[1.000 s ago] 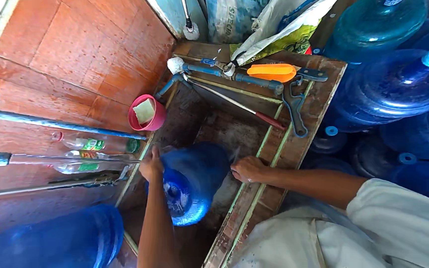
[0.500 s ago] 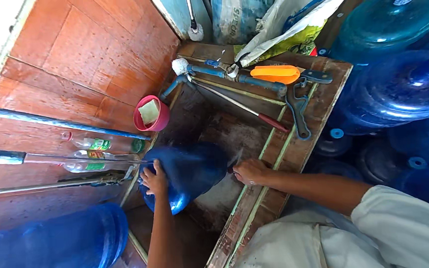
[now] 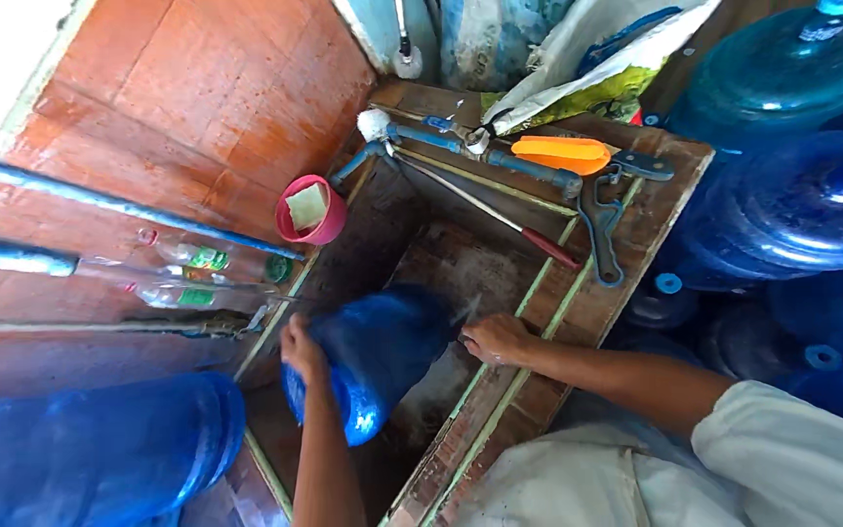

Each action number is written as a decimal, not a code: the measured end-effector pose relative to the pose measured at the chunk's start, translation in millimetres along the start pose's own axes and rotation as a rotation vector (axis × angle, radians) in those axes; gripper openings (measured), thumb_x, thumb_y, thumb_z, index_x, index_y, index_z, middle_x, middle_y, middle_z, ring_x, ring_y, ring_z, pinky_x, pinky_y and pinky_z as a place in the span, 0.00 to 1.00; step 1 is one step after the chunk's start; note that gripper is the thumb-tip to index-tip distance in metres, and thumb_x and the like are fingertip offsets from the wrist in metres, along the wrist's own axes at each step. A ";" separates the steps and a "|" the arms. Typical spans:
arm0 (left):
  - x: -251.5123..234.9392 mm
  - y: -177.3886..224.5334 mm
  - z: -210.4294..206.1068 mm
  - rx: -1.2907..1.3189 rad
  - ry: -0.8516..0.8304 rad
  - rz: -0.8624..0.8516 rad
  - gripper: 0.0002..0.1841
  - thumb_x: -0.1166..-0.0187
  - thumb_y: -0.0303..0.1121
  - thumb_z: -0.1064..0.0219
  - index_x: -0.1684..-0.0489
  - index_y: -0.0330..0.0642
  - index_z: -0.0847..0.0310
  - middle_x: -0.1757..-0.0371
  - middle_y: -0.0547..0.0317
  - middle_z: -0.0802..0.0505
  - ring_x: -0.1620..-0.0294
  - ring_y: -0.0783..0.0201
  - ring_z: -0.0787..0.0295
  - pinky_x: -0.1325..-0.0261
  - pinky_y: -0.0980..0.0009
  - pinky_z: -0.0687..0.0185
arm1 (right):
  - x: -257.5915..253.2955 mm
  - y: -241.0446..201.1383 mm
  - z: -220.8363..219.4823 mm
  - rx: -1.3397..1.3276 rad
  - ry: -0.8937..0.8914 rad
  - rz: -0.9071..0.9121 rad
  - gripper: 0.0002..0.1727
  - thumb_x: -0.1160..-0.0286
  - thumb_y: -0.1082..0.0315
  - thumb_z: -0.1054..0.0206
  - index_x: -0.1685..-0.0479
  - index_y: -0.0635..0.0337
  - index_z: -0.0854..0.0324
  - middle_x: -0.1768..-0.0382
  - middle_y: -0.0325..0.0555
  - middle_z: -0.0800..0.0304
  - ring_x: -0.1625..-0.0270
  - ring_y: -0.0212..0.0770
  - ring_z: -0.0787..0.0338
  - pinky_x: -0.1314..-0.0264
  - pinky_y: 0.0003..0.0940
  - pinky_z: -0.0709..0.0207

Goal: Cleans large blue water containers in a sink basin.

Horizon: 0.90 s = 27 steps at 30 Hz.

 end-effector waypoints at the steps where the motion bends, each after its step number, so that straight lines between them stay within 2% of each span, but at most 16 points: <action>1: 9.9 14.8 -15.9 0.029 -0.087 -0.148 0.21 0.08 0.31 0.50 0.36 0.15 0.23 0.38 0.27 0.12 0.32 0.48 0.15 0.22 0.58 0.27 | -0.5 -0.2 -1.7 0.014 -0.002 -0.002 0.23 0.08 0.57 0.51 0.35 0.65 0.19 0.40 0.66 0.12 0.34 0.66 0.13 0.34 0.67 0.26; 2: 26.9 28.5 -33.2 -0.008 -0.205 -0.286 0.21 0.10 0.31 0.47 0.35 0.16 0.22 0.33 0.29 0.13 0.24 0.45 0.20 0.14 0.54 0.37 | -0.5 -0.3 -2.6 0.031 -0.002 -0.003 0.23 0.08 0.56 0.51 0.33 0.64 0.20 0.40 0.66 0.11 0.34 0.66 0.13 0.34 0.67 0.25; 3: 48.9 39.6 -50.9 -0.108 -0.309 -0.449 0.23 0.12 0.36 0.44 0.34 0.21 0.19 0.25 0.32 0.17 0.17 0.40 0.28 0.08 0.45 0.51 | -0.2 0.3 -2.5 0.046 0.002 -0.006 0.24 0.08 0.55 0.52 0.33 0.63 0.19 0.40 0.65 0.11 0.33 0.65 0.13 0.34 0.66 0.25; 4: 74.0 44.9 -64.7 -0.221 -0.358 -0.591 0.28 0.13 0.46 0.45 0.30 0.29 0.18 0.19 0.34 0.22 0.13 0.35 0.35 0.09 0.35 0.59 | 1.1 0.2 -2.4 0.058 0.005 -0.010 0.24 0.08 0.55 0.52 0.34 0.63 0.19 0.40 0.64 0.11 0.34 0.65 0.13 0.34 0.65 0.25; 6: 111.2 40.8 -64.6 -0.372 -0.238 -0.706 0.39 0.14 0.63 0.56 0.25 0.37 0.19 0.16 0.31 0.26 0.14 0.29 0.36 0.15 0.25 0.56 | 1.9 -1.0 -1.0 0.081 0.003 -0.018 0.24 0.07 0.55 0.53 0.36 0.64 0.19 0.41 0.64 0.10 0.35 0.64 0.12 0.34 0.64 0.25; 7: 112.7 28.5 -51.7 -0.407 -0.125 -0.621 0.39 0.14 0.61 0.55 0.24 0.34 0.21 0.16 0.28 0.27 0.14 0.27 0.36 0.17 0.24 0.55 | 1.4 -1.2 0.7 0.092 0.001 -0.024 0.24 0.07 0.55 0.53 0.37 0.64 0.18 0.42 0.64 0.10 0.35 0.64 0.12 0.34 0.64 0.24; 8: 101.9 10.3 -33.3 -0.431 -0.027 -0.443 0.36 0.14 0.54 0.50 0.21 0.30 0.26 0.15 0.25 0.30 0.13 0.26 0.40 0.17 0.24 0.56 | 0.2 -1.7 1.2 0.099 0.000 -0.027 0.24 0.07 0.55 0.53 0.38 0.64 0.18 0.42 0.64 0.10 0.36 0.64 0.11 0.35 0.64 0.24; 10: 65.3 -22.9 0.0 -0.403 0.075 -0.029 0.37 0.10 0.52 0.49 0.12 0.30 0.40 0.10 0.27 0.39 0.08 0.28 0.52 0.15 0.24 0.64 | -1.4 -3.7 -1.2 0.117 -0.011 -0.033 0.24 0.07 0.54 0.53 0.38 0.64 0.18 0.41 0.64 0.10 0.35 0.63 0.12 0.35 0.64 0.24; 12: 32.6 -21.5 9.4 -0.289 0.072 0.160 0.38 0.12 0.56 0.45 0.14 0.30 0.37 0.10 0.28 0.39 0.07 0.27 0.56 0.16 0.22 0.65 | -2.9 -4.5 -2.5 0.135 -0.013 -0.043 0.24 0.07 0.54 0.53 0.38 0.63 0.18 0.40 0.63 0.10 0.34 0.63 0.12 0.34 0.63 0.24; 14: 16.8 -2.6 -8.1 -0.291 -0.066 0.143 0.36 0.18 0.56 0.35 0.22 0.32 0.26 0.12 0.31 0.34 0.07 0.28 0.59 0.15 0.23 0.68 | -4.0 -3.1 -2.2 0.132 0.001 -0.066 0.24 0.07 0.53 0.52 0.36 0.61 0.17 0.40 0.61 0.09 0.34 0.62 0.11 0.34 0.63 0.24; 16: 28.8 19.1 -38.8 -0.358 -0.196 -0.035 0.36 0.25 0.52 0.27 0.23 0.37 0.23 0.11 0.36 0.34 0.06 0.31 0.60 0.13 0.25 0.68 | -4.7 2.0 1.5 0.060 0.097 -0.067 0.23 0.08 0.55 0.48 0.36 0.61 0.16 0.43 0.61 0.08 0.37 0.61 0.10 0.34 0.62 0.23; 19: 87.9 45.2 -70.5 -0.320 -0.235 -0.267 0.47 0.32 0.50 0.21 0.12 0.35 0.36 0.07 0.32 0.44 0.06 0.34 0.54 0.10 0.30 0.63 | 1.1 8.3 14.0 -0.252 0.392 0.023 0.18 0.12 0.66 0.41 0.36 0.71 0.16 0.47 0.66 0.07 0.43 0.59 0.07 0.33 0.57 0.18; 21: 117.4 50.5 -70.3 -0.276 -0.186 -0.195 0.53 0.34 0.54 0.21 0.09 0.34 0.42 0.07 0.27 0.47 0.06 0.32 0.52 0.10 0.31 0.63 | 12.2 -3.6 34.5 -0.420 0.624 0.172 0.18 0.13 0.72 0.43 0.37 0.79 0.20 0.48 0.71 0.10 0.46 0.59 0.07 0.38 0.53 0.16; 22: 125.3 47.0 -67.9 -0.255 -0.173 -0.142 0.55 0.36 0.56 0.20 0.08 0.38 0.44 0.07 0.26 0.49 0.06 0.29 0.57 0.10 0.31 0.66 | 18.3 -20.9 47.2 -0.397 0.708 0.266 0.19 0.14 0.72 0.43 0.36 0.80 0.21 0.45 0.73 0.11 0.43 0.61 0.08 0.37 0.52 0.16; 24: 139.4 43.3 -66.1 -0.205 -0.204 -0.150 0.51 0.34 0.48 0.20 0.08 0.40 0.41 0.07 0.26 0.48 0.06 0.27 0.59 0.10 0.31 0.68 | 24.5 -73.2 65.9 -0.273 0.793 0.491 0.19 0.18 0.73 0.42 0.38 0.82 0.20 0.43 0.74 0.12 0.42 0.61 0.09 0.36 0.48 0.15; 27: 164.8 52.2 -67.8 -0.116 -0.249 -0.356 0.33 0.29 0.28 0.26 0.21 0.28 0.26 0.16 0.26 0.28 0.11 0.29 0.42 0.09 0.36 0.56 | 4.6 -169.3 75.1 -0.006 0.723 0.814 0.18 0.21 0.70 0.39 0.43 0.76 0.14 0.40 0.67 0.10 0.36 0.57 0.09 0.33 0.46 0.16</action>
Point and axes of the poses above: each hand's wrist, its own x-axis away from the middle knuckle, its own z-axis out of the back of the hand, y = z × x, the point moved 8 cm from there along -x, towards the middle knuckle
